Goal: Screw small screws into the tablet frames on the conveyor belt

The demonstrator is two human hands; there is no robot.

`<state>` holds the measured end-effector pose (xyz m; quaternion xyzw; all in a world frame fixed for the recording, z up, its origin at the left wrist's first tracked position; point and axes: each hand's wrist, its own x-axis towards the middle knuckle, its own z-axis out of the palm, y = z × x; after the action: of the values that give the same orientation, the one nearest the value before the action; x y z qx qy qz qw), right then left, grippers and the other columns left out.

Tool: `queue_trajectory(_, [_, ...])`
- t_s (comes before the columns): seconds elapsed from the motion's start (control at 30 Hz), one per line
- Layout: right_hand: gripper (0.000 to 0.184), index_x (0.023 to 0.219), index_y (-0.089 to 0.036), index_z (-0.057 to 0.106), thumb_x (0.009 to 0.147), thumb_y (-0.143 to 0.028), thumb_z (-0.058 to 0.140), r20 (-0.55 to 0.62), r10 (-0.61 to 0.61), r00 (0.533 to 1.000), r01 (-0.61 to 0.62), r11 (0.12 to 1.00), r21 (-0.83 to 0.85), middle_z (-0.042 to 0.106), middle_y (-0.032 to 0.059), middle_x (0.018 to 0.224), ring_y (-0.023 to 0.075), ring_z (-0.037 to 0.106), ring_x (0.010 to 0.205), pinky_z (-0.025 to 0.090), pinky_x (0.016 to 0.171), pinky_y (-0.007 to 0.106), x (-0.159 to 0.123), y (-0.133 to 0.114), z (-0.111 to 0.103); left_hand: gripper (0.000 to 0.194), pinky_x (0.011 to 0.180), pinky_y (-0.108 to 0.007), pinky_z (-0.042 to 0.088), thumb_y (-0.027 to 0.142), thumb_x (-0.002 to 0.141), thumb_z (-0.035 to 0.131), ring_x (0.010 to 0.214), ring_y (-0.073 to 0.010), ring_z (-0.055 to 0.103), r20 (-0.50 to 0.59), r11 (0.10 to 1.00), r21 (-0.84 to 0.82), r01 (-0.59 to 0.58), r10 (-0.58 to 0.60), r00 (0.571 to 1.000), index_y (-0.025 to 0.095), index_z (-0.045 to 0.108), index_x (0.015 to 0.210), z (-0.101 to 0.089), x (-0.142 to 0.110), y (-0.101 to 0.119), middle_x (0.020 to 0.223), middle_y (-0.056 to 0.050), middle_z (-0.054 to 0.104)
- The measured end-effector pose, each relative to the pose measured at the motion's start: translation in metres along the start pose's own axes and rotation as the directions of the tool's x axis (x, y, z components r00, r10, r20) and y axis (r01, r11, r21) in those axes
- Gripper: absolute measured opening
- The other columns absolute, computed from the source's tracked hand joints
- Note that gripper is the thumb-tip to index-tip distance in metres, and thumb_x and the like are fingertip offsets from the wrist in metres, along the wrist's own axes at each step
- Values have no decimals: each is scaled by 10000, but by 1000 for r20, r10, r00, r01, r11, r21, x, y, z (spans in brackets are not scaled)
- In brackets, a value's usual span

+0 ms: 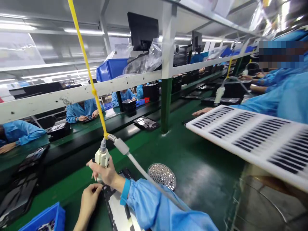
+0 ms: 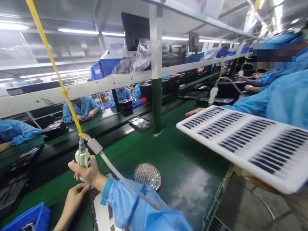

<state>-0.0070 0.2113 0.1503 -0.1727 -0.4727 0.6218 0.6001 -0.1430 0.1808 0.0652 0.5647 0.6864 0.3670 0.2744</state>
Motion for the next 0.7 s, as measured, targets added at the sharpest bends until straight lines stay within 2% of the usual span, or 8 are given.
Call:
queue_trajectory(0.17, [541, 658, -169, 683, 633, -695, 813, -48, 52, 998, -51, 998, 24, 519, -40, 391, 88, 454, 345, 386, 414, 246, -29, -57, -14, 604, 788, -426, 599, 732, 690, 596, 804, -330, 745, -19, 993, 51, -107, 108, 994, 158, 773, 756, 1, -9, 10, 766, -131, 772])
queue_trajectory(0.23, [583, 839, -157, 754, 627, -696, 816, -56, 83, 995, -81, 996, 33, 519, -61, 387, 86, 421, 317, 345, 388, 238, -45, -75, -38, 625, 847, -437, 608, 678, 790, 544, 869, -313, 752, -79, 992, 76, -100, 106, 991, 121, 781, 944, 1, -19, 11, 942, -168, 788])
queue_trajectory(0.33, [552, 813, -176, 755, 619, -687, 834, -102, 47, 994, -46, 999, 11, 511, -59, 383, 111, 444, 327, 391, 396, 272, -62, -96, -88, 531, 983, -430, 588, 551, 919, 485, 1063, -288, 729, -143, 987, 121, -103, 120, 982, 138, 751, 1121, 13, -57, 14, 1203, -188, 744])
queue_trajectory(0.4, [543, 818, -180, 762, 638, -687, 834, -108, 19, 994, -23, 999, -32, 509, -48, 395, 120, 437, 330, 399, 398, 297, -72, -108, -120, 446, 1121, -426, 522, 481, 980, 472, 1240, -277, 670, -8, 930, 196, -312, 320, 948, 187, 752, 1167, 32, -100, 20, 1294, -165, 722])
queue_trajectory(0.47, [557, 847, -180, 771, 658, -701, 823, -115, -16, 993, 5, 996, -94, 503, -39, 406, 128, 440, 341, 396, 401, 308, -83, -119, -143, 509, 1189, -460, 476, 526, 999, 506, 1372, -297, 596, 271, 764, 245, -596, 537, 799, 226, 671, 1376, 56, -148, 27, 1436, -148, 661])
queue_trajectory(0.53, [570, 859, -190, 777, 654, -721, 812, -132, -44, 990, 26, 991, -133, 482, -34, 410, 136, 440, 351, 387, 404, 315, -95, -125, -156, 692, 1226, -539, 431, 614, 958, 587, 1467, -356, 506, 452, 608, 316, -728, 579, 679, 224, 544, 1528, 77, -187, 31, 1535, -139, 584])
queue_trajectory(0.6, [548, 856, -214, 792, 643, -719, 809, -147, -25, 989, 4, 991, -136, 474, -14, 421, 153, 458, 372, 390, 417, 341, -107, -125, -164, 744, 1244, -571, 399, 600, 972, 590, 1512, -373, 443, 511, 530, 434, -728, 521, 684, 201, 464, 1588, 90, -204, 36, 1595, -130, 513])
queue_trajectory(0.7, [448, 894, -251, 832, 679, -642, 788, -147, 72, 986, -90, 989, -119, 520, 83, 462, 217, 526, 421, 392, 453, 445, -119, -115, -188, 662, 1269, -552, 369, 513, 1039, 500, 1547, -345, 391, 482, 513, 564, -648, 432, 762, 174, 431, 1603, 97, -188, 45, 1641, -116, 447])
